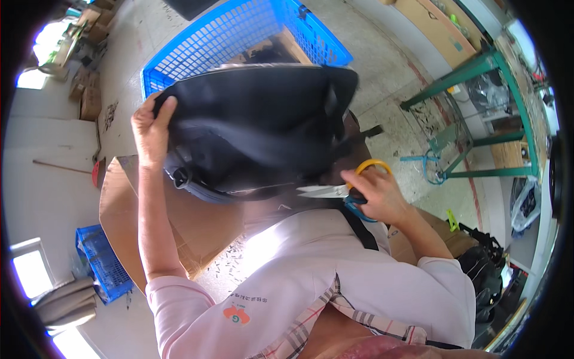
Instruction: Using scissors to trim excess material or threads from black backpacks in a manufacturing or workshop setting.
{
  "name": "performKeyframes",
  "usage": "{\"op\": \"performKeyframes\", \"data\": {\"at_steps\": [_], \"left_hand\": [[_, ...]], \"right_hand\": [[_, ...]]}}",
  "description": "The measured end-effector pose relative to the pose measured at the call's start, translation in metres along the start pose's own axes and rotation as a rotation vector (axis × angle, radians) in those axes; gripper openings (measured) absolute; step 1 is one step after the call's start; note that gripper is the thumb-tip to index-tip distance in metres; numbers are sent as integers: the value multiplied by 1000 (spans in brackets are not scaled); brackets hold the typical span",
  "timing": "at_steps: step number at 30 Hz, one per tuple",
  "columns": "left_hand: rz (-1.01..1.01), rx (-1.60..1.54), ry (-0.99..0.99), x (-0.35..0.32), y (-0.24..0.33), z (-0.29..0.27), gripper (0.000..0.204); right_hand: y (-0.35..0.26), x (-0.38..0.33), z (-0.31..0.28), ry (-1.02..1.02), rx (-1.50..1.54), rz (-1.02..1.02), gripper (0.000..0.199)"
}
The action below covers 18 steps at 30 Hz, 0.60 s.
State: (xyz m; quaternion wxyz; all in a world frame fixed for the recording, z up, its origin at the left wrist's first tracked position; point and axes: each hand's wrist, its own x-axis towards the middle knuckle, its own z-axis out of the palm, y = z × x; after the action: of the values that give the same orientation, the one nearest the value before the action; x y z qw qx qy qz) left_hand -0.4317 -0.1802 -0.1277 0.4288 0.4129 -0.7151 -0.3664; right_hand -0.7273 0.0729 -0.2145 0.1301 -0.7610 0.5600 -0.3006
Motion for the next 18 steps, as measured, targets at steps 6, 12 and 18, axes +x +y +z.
{"op": "performKeyframes", "data": {"at_steps": [6, 12, 18], "left_hand": [[63, 59, 61, -14, -1, -11, 13], [126, 17, 40, -27, 5, -26, 20], [230, 78, 116, -45, 17, -40, 33]], "right_hand": [[28, 15, -58, 284, 159, 378, 56], [76, 39, -87, 212, 205, 462, 67], [100, 64, -84, 9, 215, 351, 80]]}}
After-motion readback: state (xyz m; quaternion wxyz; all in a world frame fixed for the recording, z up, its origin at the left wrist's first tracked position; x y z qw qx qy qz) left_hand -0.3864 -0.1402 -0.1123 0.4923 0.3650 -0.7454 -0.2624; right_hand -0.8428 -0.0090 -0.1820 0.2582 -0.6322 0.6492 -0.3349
